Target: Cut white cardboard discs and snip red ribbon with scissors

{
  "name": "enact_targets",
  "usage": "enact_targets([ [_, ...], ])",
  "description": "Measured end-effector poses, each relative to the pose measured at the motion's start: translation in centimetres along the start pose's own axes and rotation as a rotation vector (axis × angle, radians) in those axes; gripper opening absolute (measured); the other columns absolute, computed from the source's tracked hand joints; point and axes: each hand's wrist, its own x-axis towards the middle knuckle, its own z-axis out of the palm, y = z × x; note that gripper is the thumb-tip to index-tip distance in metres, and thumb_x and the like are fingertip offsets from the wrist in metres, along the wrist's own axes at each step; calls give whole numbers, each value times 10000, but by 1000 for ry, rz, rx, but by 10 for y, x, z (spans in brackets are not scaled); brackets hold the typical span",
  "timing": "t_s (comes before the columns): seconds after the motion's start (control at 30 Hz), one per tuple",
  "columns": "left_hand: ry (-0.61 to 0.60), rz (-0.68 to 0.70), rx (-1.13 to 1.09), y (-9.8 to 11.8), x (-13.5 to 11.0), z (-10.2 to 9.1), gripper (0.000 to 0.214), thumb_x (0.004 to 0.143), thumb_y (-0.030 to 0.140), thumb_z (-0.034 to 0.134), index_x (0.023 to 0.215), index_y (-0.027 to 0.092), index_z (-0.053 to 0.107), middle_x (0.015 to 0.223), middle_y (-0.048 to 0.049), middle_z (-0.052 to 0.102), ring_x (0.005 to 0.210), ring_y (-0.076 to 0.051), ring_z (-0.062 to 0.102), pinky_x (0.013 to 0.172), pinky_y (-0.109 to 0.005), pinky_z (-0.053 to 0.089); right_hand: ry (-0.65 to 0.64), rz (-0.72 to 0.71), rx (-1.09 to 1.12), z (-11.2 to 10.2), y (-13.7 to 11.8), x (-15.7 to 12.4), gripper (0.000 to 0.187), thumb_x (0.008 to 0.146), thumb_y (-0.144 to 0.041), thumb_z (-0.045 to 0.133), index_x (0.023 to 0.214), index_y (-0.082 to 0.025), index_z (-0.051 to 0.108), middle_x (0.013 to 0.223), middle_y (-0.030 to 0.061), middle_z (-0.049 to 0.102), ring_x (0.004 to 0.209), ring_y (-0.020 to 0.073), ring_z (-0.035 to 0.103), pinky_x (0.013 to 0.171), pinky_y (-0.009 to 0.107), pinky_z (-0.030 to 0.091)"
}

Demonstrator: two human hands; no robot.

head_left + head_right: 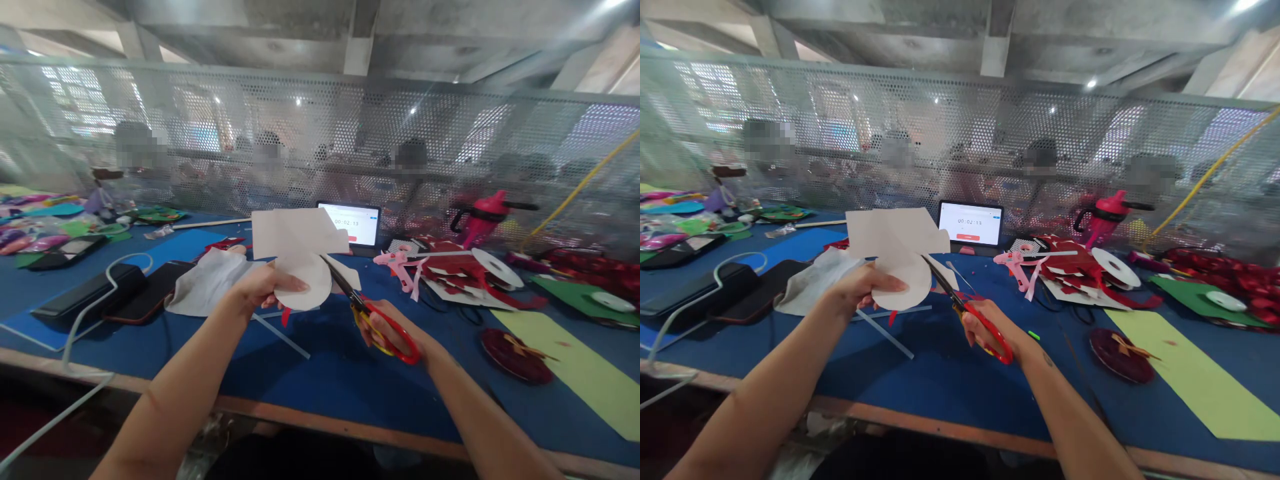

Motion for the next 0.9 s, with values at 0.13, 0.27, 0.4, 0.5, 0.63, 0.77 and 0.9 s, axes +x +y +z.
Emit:
enact_targets([
  [0.13, -13, -16, 17, 1, -1, 2, 172, 580, 227, 672, 509, 92, 590, 321, -31, 492, 223, -47, 320, 226, -143, 178, -31, -41, -51, -3, -1, -1, 693, 797, -723, 212, 575, -150, 532, 487, -1, 434, 411, 98, 435, 412, 237, 377],
  [0.27, -71, -21, 32, 0, 0, 4, 186, 581, 240, 658, 488, 94, 590, 303, -31, 481, 215, -54, 328, 223, -142, 192, -36, 1, -48, -2, 6, -1, 662, 794, -721, 241, 732, -152, 575, 578, 26, 537, 449, 117, 506, 418, 238, 423],
  [0.4, -88, -7, 27, -3, 1, 4, 181, 564, 252, 667, 507, 99, 590, 307, -26, 491, 212, -55, 325, 215, -141, 180, -24, -11, 15, 1, 14, 0, 642, 796, -720, 244, 717, -149, 527, 561, 22, 550, 401, 98, 475, 401, 226, 394],
  [0.5, -82, 8, 26, -5, 1, 3, 200, 567, 269, 676, 524, 91, 595, 297, -16, 478, 213, -55, 331, 221, -140, 215, -42, -51, 86, 4, 14, 0, 661, 788, -736, 212, 706, -151, 509, 498, -3, 490, 402, 101, 461, 414, 229, 374],
  [0.63, -167, 17, 3, -6, 3, 5, 231, 559, 281, 677, 471, 103, 560, 263, 3, 423, 199, -58, 316, 207, -140, 194, -50, -78, 157, 6, 11, -1, 625, 793, -729, 222, 772, -164, 489, 593, 12, 532, 443, 103, 459, 454, 246, 390],
  [0.77, -194, 18, -12, -5, 4, 10, 222, 557, 260, 668, 450, 110, 544, 254, 20, 401, 195, -53, 309, 204, -131, 197, -49, -57, 69, 4, 15, -1, 656, 797, -728, 199, 698, -155, 501, 536, 9, 500, 432, 107, 463, 432, 235, 371],
  [0.9, -187, 40, -30, -5, 4, 12, 217, 556, 240, 661, 435, 111, 536, 258, 13, 422, 186, -49, 304, 193, -125, 178, -7, -52, -64, -1, 14, -2, 636, 809, -706, 226, 709, -148, 512, 564, 20, 517, 447, 107, 485, 436, 227, 373],
])
